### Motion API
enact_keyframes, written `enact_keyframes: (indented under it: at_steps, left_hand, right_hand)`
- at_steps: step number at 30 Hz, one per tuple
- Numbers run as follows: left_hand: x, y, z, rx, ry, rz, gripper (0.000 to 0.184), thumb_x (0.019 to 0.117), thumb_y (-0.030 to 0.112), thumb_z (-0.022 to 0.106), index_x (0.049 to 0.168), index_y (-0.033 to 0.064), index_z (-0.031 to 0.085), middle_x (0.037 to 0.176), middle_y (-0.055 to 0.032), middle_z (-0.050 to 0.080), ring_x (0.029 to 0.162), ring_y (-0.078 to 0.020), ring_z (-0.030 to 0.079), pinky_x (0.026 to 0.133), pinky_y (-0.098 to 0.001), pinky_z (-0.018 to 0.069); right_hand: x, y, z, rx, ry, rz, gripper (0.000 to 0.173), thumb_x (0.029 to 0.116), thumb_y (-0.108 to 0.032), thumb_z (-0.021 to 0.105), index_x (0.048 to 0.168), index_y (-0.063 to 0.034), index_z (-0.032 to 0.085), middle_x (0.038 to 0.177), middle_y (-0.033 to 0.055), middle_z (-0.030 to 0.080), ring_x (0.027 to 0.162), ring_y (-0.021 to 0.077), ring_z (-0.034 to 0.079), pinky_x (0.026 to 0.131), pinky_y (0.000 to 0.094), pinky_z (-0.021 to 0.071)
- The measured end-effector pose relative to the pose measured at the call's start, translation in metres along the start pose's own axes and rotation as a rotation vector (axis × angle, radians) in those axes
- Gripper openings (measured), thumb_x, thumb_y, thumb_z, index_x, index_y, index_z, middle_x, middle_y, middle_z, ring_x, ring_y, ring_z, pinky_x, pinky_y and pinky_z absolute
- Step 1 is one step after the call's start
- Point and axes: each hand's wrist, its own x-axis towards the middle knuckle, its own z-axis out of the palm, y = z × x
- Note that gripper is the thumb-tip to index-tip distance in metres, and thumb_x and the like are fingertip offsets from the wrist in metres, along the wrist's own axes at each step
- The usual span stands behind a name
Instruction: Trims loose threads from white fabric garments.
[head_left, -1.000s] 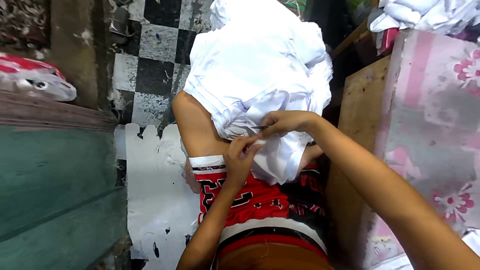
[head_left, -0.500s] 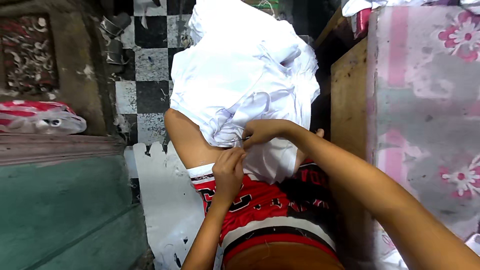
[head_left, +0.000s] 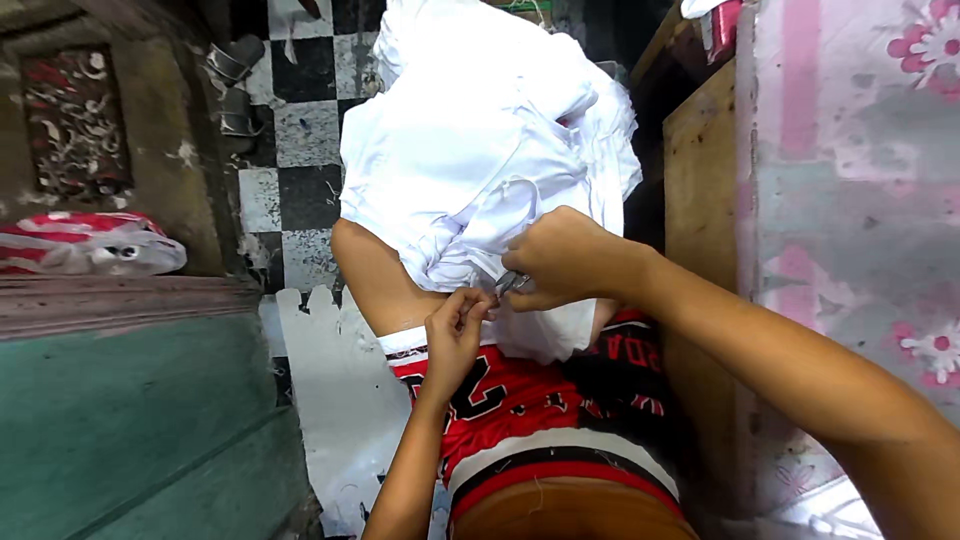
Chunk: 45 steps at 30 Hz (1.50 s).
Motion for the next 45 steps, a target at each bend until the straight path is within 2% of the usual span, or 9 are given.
enact_keyframes:
  at_steps: [17,19,22,25,29,37,40,42,45]
  left_hand:
    - [-0.001,0.012,-0.024,0.300,0.009,-0.035,0.017,0.1025,0.009,0.054,0.104,-0.0024,0.067,0.087,-0.0052,0.075,0.076,-0.0091,0.072,0.072,-0.0282,0.0597]
    - [-0.006,0.018,-0.053,0.663,0.198,-0.020,0.018,0.1004,0.010,0.059,0.109,-0.0030,0.068,0.102,-0.0158,0.074,0.093,-0.0268,0.073,0.081,-0.0459,0.0590]
    - [-0.008,0.027,-0.089,0.876,0.265,-0.029,0.051,0.0886,0.006,0.066,0.137,-0.0035,0.055,0.157,-0.0353,0.033,0.144,-0.0591,0.029,0.111,-0.0751,0.0229]
    - [-0.005,0.034,-0.067,0.755,0.107,0.065,0.045,0.0904,0.014,0.073,0.130,-0.0055,0.063,0.141,-0.0299,0.054,0.131,-0.0487,0.051,0.105,-0.0639,0.0416]
    - [0.011,0.019,-0.007,0.409,-0.192,0.020,0.036,0.0910,0.012,0.074,0.122,-0.0051,0.067,0.119,-0.0214,0.068,0.100,-0.0284,0.070,0.086,-0.0440,0.0587]
    - [0.021,0.026,-0.006,0.584,-0.092,-0.026,0.031,0.0781,-0.001,0.072,0.107,-0.0063,0.062,0.069,-0.0089,0.058,0.061,-0.0212,0.057,0.059,-0.0395,0.0487]
    - [0.041,0.030,-0.017,0.563,-0.265,0.092,0.049,0.0881,0.028,0.079,0.121,-0.0051,0.064,0.110,-0.0202,0.067,0.093,-0.0289,0.068,0.080,-0.0458,0.0579]
    - [0.068,0.037,-0.010,0.650,-0.201,0.275,0.051,0.0896,0.027,0.078,0.128,-0.0039,0.063,0.142,-0.0277,0.054,0.128,-0.0446,0.054,0.104,-0.0596,0.0452]
    - [0.120,0.038,0.009,0.829,-0.200,0.558,0.050,0.0888,0.014,0.076,0.137,0.0096,0.064,0.152,-0.0275,0.045,0.138,-0.0541,0.041,0.109,-0.0675,0.0340]
  right_hand:
    - [-0.011,-0.005,0.023,0.015,0.100,-0.057,0.042,0.0892,-0.038,0.070,0.068,-0.0026,0.063,0.059,0.0107,0.056,0.056,0.0300,0.060,0.049,0.0456,0.0413]
    - [-0.024,0.002,0.029,0.042,0.165,0.053,0.048,0.0885,-0.049,0.065,0.070,-0.0051,0.061,0.058,0.0090,0.055,0.054,0.0290,0.059,0.047,0.0455,0.0410]
    - [-0.043,0.000,0.043,0.075,0.163,0.241,0.060,0.0866,-0.065,0.063,0.071,-0.0078,0.062,0.055,0.0069,0.052,0.053,0.0282,0.059,0.047,0.0454,0.0413]
    - [-0.055,-0.016,0.081,0.221,0.241,0.138,0.041,0.0873,-0.045,0.073,0.082,-0.0054,0.068,0.058,0.0101,0.059,0.053,0.0315,0.063,0.048,0.0497,0.0474]
    - [-0.052,-0.045,0.080,0.303,-0.215,0.140,0.048,0.1002,-0.026,0.062,0.141,-0.0012,0.056,0.092,0.0277,0.068,0.082,0.0486,0.067,0.072,0.0623,0.0501]
    - [-0.083,-0.049,0.037,0.206,-0.374,0.405,0.036,0.1061,-0.024,0.055,0.107,0.0106,0.066,0.095,0.0293,0.067,0.092,0.0488,0.067,0.077,0.0600,0.0509]
    - [-0.089,-0.045,0.043,0.134,-0.222,0.355,0.020,0.1020,-0.007,0.056,0.102,0.0095,0.068,0.094,0.0266,0.067,0.082,0.0450,0.068,0.068,0.0563,0.0529]
    - [-0.089,-0.045,0.052,0.083,-0.101,0.274,0.014,0.0972,0.004,0.055,0.097,0.0091,0.068,0.091,0.0248,0.067,0.071,0.0412,0.067,0.060,0.0529,0.0526]
    - [-0.088,-0.050,0.063,-0.022,0.139,0.113,0.009,0.0910,0.010,0.059,0.091,0.0068,0.068,0.083,0.0202,0.065,0.057,0.0329,0.063,0.049,0.0444,0.0502]
